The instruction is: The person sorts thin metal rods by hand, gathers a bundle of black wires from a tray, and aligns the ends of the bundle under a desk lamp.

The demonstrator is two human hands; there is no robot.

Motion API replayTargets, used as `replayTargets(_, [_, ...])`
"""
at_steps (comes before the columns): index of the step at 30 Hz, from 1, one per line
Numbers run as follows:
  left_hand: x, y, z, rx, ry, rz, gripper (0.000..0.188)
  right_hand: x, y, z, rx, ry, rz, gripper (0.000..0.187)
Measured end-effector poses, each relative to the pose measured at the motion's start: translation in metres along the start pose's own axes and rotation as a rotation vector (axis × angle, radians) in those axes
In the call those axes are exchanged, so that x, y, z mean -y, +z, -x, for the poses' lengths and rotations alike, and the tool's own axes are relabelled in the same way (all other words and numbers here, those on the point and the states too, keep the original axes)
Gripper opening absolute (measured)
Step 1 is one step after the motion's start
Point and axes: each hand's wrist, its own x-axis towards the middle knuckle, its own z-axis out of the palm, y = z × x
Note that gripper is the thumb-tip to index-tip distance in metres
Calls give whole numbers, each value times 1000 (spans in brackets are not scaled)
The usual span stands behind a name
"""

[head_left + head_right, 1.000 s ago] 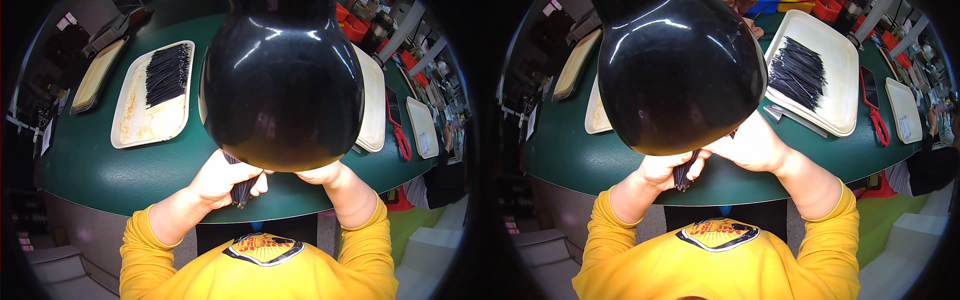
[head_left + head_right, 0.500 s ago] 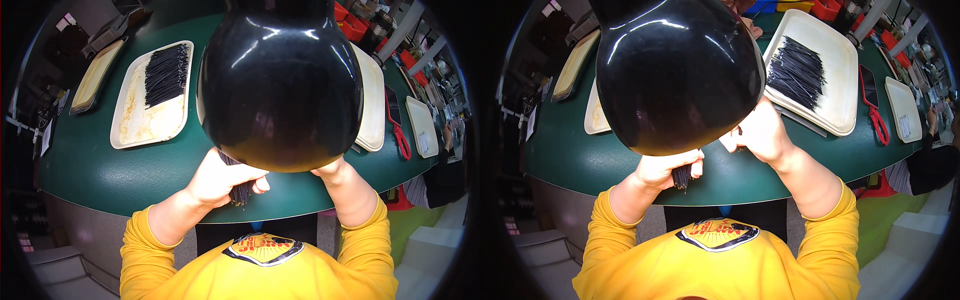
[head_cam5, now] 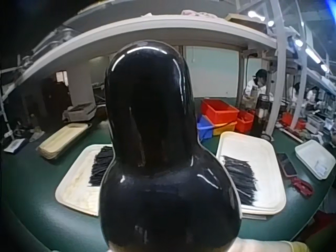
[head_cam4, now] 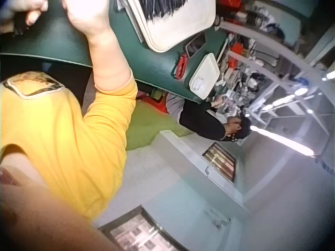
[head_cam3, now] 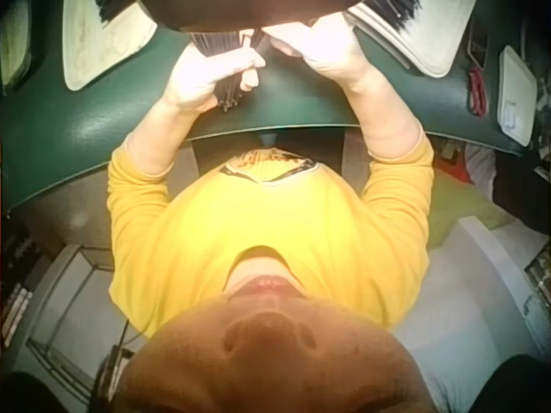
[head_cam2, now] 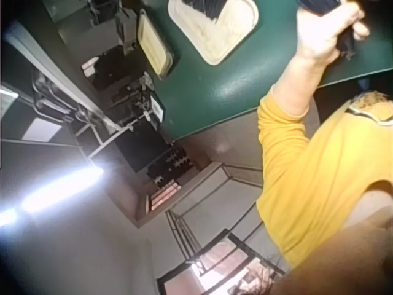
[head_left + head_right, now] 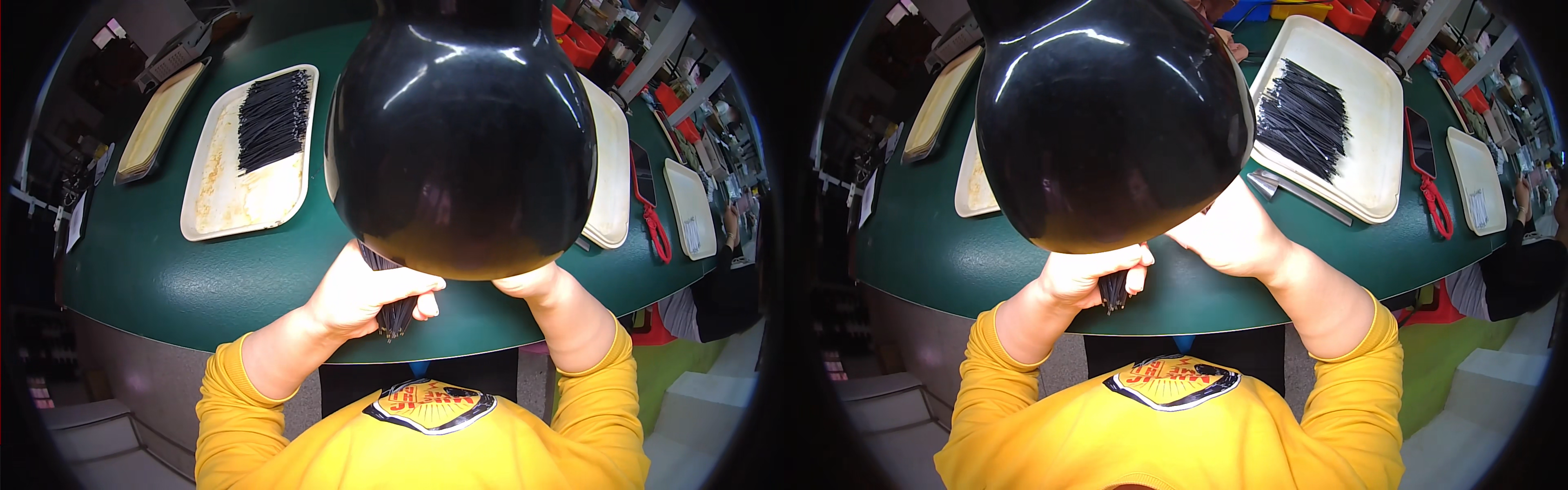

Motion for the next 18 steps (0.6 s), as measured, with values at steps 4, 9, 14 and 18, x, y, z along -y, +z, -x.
replayTargets(4, [0, 2, 1, -25, 30, 2, 9, -15, -4, 7, -49, 86, -307, 35])
replayTargets(9, [2, -1, 0, -21, 22, 12, 10, -15, 1, 9, -130, 6, -475, 33])
replayTargets(14, [3, 0, 2, -40, 10, 70, 13, 0, 5, -3, 17, 99, -68, 25])
replayTargets(18, [6, 3, 0, -38, 14, 20, 15, -13, 2, 10, -7, 146, -369, 33])
